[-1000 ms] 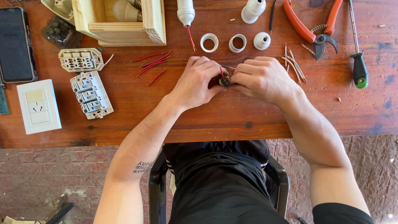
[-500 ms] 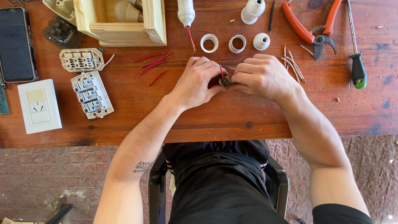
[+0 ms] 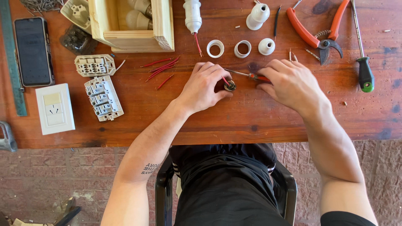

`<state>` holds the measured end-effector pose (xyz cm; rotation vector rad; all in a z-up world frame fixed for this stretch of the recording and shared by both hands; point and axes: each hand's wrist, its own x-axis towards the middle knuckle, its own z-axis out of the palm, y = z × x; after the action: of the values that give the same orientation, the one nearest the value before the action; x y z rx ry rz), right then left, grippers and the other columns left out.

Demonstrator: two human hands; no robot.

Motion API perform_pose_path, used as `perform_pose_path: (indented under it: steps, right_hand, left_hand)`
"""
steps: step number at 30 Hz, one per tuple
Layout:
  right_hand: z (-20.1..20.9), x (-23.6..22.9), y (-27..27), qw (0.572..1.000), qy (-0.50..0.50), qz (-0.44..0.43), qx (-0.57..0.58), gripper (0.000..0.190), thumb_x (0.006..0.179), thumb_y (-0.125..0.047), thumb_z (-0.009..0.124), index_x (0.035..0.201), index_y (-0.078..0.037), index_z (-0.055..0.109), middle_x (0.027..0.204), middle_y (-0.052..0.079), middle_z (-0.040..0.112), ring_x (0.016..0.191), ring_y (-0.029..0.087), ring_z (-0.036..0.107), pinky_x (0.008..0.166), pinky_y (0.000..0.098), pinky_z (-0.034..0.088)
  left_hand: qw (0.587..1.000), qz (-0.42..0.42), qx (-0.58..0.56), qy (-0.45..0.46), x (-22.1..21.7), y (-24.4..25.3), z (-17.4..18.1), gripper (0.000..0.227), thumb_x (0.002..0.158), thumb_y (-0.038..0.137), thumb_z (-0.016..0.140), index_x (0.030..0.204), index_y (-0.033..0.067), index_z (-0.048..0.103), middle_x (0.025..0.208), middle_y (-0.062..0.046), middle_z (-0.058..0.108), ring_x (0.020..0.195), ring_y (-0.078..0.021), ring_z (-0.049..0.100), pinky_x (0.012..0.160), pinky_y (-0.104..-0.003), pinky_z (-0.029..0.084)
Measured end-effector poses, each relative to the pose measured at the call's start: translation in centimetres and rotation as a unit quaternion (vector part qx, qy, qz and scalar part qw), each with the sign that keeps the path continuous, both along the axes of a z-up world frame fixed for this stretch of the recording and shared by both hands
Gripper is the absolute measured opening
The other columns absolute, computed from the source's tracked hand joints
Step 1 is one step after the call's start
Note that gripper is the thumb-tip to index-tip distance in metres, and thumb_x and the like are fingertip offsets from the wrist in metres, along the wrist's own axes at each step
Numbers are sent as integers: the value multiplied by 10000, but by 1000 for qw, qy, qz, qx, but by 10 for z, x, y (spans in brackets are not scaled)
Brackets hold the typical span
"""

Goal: The person uses a screwdriver to attach red and white wires to a small electrical component on a wooden workbench. They tighten the screws to secure the connections.

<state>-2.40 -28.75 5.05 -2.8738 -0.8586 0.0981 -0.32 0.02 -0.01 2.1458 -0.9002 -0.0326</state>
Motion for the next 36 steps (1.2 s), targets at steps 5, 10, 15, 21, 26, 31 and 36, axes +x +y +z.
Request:
perform_pose_path:
  steps: [5,10,15,21,26,31,36]
  right_hand:
    - [9,-17,-18,994,-59,-14,94,304,949,-174,766,1202,-23,693,1142,138,652,988,317,694,778,426,576]
    - [9,-43,-45,984,-61,-72,154,300,945,-66,731,1216,8,627,1187,176,658,893,326,698,610,444,555]
    - [-2,-57,-46,984,-29,-49,167,220,967,-152,806,1131,-46,702,1050,100,721,927,240,706,785,359,575]
    - [-27,-56,-40,981,-37,-60,181,218,959,-229,759,1151,-145,698,1038,47,726,877,294,740,685,419,597]
    - [-26,-53,-35,982,-26,-59,178,219,950,-211,764,1143,-132,697,1021,61,720,868,308,738,686,422,600]
    - [-26,-52,-34,982,-22,-61,175,216,955,-222,759,1144,-139,695,1029,51,720,883,304,737,696,420,598]
    - [-20,-50,-29,982,-5,-66,176,217,964,-223,754,1144,-118,693,1021,71,714,878,321,738,700,426,599]
  left_hand:
    - [1000,-8,-16,7,1,3,9,532,826,497,841,1203,163,668,1102,-3,681,1043,-214,608,989,-385,397]
    - [999,-26,-40,19,-1,2,19,326,915,267,826,1189,137,707,1146,-13,709,1035,-221,599,970,-398,395]
    - [999,-23,-43,6,-3,-2,17,202,913,205,834,1085,183,731,1096,41,702,974,-178,599,964,-382,369]
    - [999,2,-42,4,-5,-6,8,156,932,315,778,1046,226,720,1021,43,670,974,-178,630,984,-368,403]
    - [999,6,-40,6,-6,-7,8,142,934,310,768,1038,226,722,1019,32,671,973,-188,633,979,-372,401]
    - [999,9,-36,8,-6,-7,8,144,930,316,771,1034,230,722,1017,34,672,971,-185,635,983,-376,398]
    - [999,6,-32,4,-7,-7,8,153,929,309,767,1039,218,711,1022,19,667,980,-202,635,987,-391,396]
